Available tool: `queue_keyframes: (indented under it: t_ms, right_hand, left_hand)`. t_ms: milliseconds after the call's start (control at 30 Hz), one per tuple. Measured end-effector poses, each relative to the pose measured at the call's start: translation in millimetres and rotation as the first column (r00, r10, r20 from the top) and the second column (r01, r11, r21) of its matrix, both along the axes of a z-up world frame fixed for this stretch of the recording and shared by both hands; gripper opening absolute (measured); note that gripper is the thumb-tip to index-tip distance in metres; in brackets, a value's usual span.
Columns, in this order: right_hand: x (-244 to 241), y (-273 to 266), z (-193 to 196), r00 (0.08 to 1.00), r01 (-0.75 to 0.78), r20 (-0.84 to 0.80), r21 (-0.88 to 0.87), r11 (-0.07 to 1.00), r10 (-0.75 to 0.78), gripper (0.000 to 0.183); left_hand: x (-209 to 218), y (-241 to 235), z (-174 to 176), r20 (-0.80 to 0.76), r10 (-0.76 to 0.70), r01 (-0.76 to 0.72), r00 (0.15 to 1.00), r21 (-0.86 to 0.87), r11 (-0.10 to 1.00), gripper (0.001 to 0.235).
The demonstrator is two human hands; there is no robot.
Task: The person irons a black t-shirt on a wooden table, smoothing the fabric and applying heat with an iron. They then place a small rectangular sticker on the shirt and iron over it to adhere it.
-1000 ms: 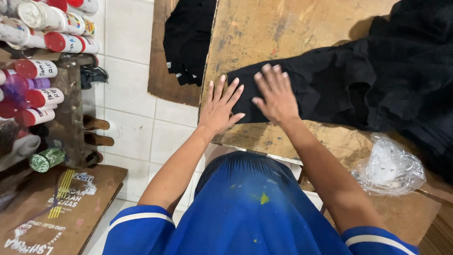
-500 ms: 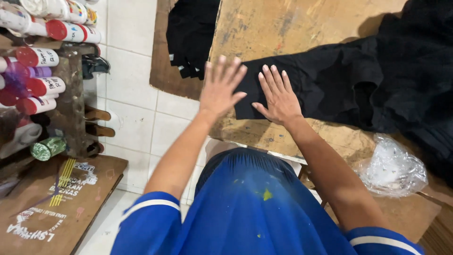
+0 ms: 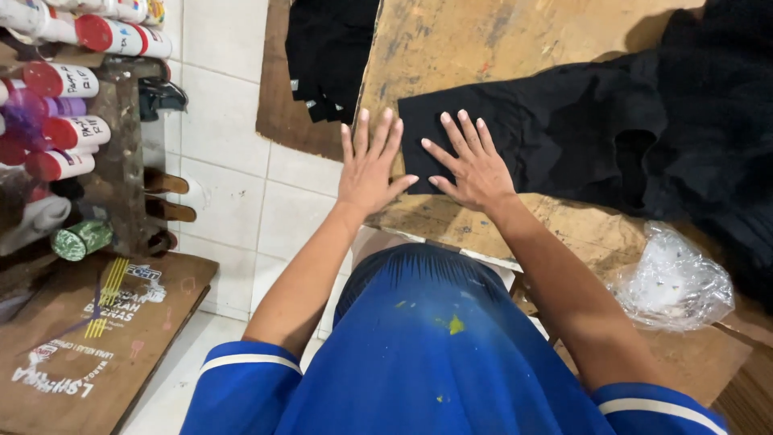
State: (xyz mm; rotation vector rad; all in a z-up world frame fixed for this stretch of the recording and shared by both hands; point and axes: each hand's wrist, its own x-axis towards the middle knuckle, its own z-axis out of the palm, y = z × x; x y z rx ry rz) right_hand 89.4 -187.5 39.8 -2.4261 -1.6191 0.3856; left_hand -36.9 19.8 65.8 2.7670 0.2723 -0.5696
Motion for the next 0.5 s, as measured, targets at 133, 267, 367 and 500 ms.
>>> queue_keyframes:
  t_ms: [133,267,367,500]
  right_hand:
    - [-3,2,-2,1.0,0.008,0.026,0.005,1.0,-0.008,0.07]
    - [-13,3,-1,0.999,0.009,0.045,-0.006,1.0,-0.009,0.07]
    - [-15,5,-3,0.999,0.013,0.032,-0.024,1.0,-0.012,0.07]
    - [-18,5,0,0.997,0.02,0.076,-0.039,0.999,-0.017,0.067]
  left_hand:
    - [-10,0,7,-0.02,0.053,-0.053,0.998,0.017,0.998,0.105]
    - [-26,-22,6,0.049,-0.006,0.004,0.999,0.033,0.999,0.087]
    - [-36,-32,-3,0.094,0.01,-0.015,0.996,0.054,0.998,0.085]
    - [-39,-40,7,0.117,-0.067,0.062,0.991,0.049,0.997,0.079]
